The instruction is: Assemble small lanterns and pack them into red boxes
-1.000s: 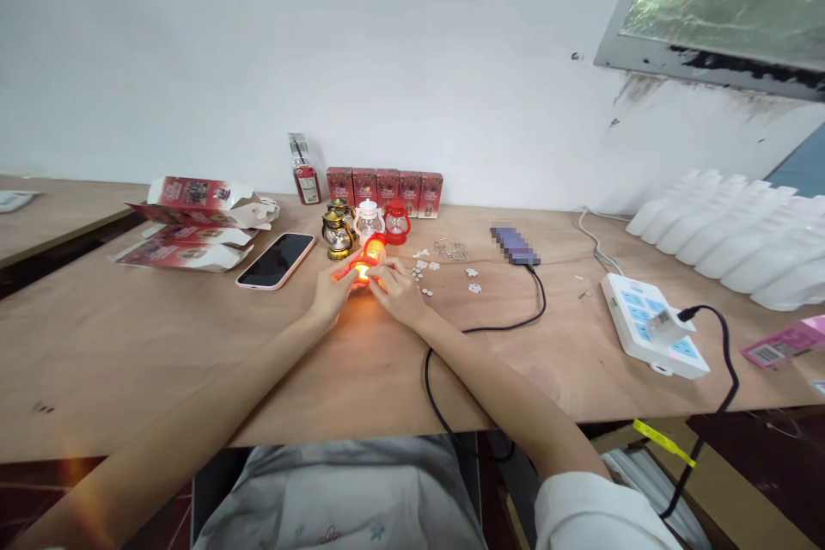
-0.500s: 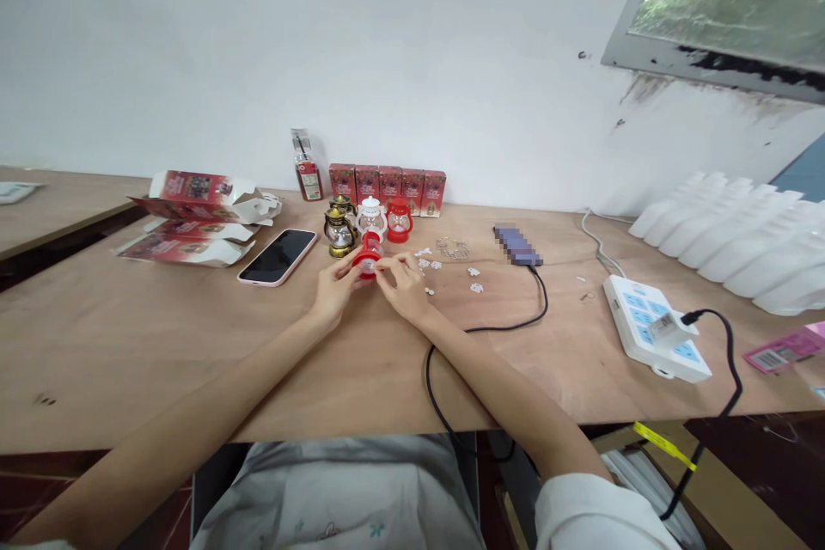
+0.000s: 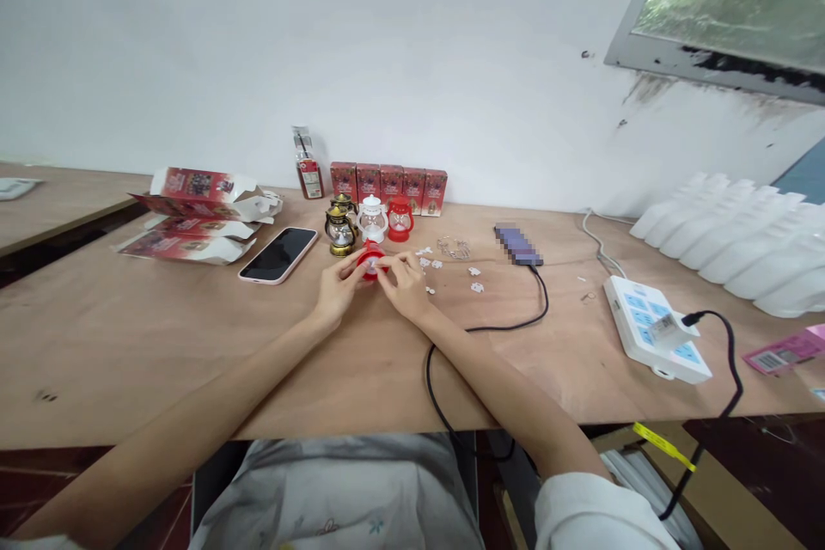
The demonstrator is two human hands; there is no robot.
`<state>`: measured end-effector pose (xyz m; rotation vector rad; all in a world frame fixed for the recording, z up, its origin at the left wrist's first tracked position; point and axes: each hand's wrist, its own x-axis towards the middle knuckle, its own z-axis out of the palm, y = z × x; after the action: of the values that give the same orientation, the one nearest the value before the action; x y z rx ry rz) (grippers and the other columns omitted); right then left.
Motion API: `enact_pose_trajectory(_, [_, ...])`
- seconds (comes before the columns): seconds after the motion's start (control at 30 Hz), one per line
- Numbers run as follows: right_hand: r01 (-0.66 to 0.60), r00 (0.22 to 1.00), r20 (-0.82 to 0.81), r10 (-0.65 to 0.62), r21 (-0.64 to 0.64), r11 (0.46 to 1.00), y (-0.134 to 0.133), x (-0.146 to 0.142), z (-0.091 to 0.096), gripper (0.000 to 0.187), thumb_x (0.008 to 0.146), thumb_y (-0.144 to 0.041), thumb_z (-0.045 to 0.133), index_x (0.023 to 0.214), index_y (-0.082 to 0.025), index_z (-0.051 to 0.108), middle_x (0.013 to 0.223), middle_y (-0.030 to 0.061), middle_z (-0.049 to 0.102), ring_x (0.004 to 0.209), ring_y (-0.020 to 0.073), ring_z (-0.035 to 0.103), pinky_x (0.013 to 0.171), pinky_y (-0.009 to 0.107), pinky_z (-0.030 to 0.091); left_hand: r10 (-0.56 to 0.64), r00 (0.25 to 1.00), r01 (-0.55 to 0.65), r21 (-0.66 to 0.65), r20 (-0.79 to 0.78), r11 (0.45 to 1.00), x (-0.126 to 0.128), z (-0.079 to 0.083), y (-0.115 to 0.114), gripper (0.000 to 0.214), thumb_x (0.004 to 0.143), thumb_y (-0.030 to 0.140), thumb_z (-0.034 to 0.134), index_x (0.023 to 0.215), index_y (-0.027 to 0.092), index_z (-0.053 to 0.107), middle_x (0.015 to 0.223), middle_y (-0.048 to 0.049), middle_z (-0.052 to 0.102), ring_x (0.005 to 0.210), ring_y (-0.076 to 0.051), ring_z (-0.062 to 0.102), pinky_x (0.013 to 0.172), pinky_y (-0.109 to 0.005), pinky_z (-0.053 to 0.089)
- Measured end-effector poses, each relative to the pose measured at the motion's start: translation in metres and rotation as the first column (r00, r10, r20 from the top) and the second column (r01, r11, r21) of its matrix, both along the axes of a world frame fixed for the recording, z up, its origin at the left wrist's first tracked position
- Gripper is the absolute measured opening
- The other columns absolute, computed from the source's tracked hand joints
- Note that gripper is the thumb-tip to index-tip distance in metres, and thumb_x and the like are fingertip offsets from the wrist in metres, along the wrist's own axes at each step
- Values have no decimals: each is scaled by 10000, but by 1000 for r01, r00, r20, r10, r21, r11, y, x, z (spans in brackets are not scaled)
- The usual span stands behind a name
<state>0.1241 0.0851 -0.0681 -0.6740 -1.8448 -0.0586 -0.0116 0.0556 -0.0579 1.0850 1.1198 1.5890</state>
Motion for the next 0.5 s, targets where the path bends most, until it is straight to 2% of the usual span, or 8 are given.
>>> enact_pose_trajectory(0.27, [60, 998, -11, -62, -92, 994, -2, 0, 2, 90, 879, -245, 527, 894, -215, 611, 881, 48, 685, 847, 190, 581, 799, 347, 499, -10, 998, 11, 23, -57, 1000, -3, -3, 2, 507, 686, 356, 724, 1154, 179, 645, 1182, -88, 650, 1029, -260, 630, 791, -351, 571])
enact_pose_trajectory(0.4, [56, 998, 24, -54, -120, 991, -2, 0, 3, 69, 870, -228, 547, 903, -213, 605, 885, 43, 694, 861, 192, 582, 811, 340, 492, 26, 992, -20, 47, -120, 999, -6, -7, 6, 453, 705, 337, 715, 1126, 180, 663, 1162, -94, 660, 1037, -264, 630, 847, -360, 547])
enact_pose_trajectory(0.5, [58, 998, 28, -55, -139, 989, -1, 0, 3, 59, 854, -210, 568, 902, -212, 602, 883, 38, 695, 865, 195, 582, 817, 345, 486, 60, 968, -43, 75, -242, 996, -9, -7, 6, 400, 761, 321, 660, 1135, 179, 655, 1110, -91, 684, 1009, -256, 644, 864, -363, 533])
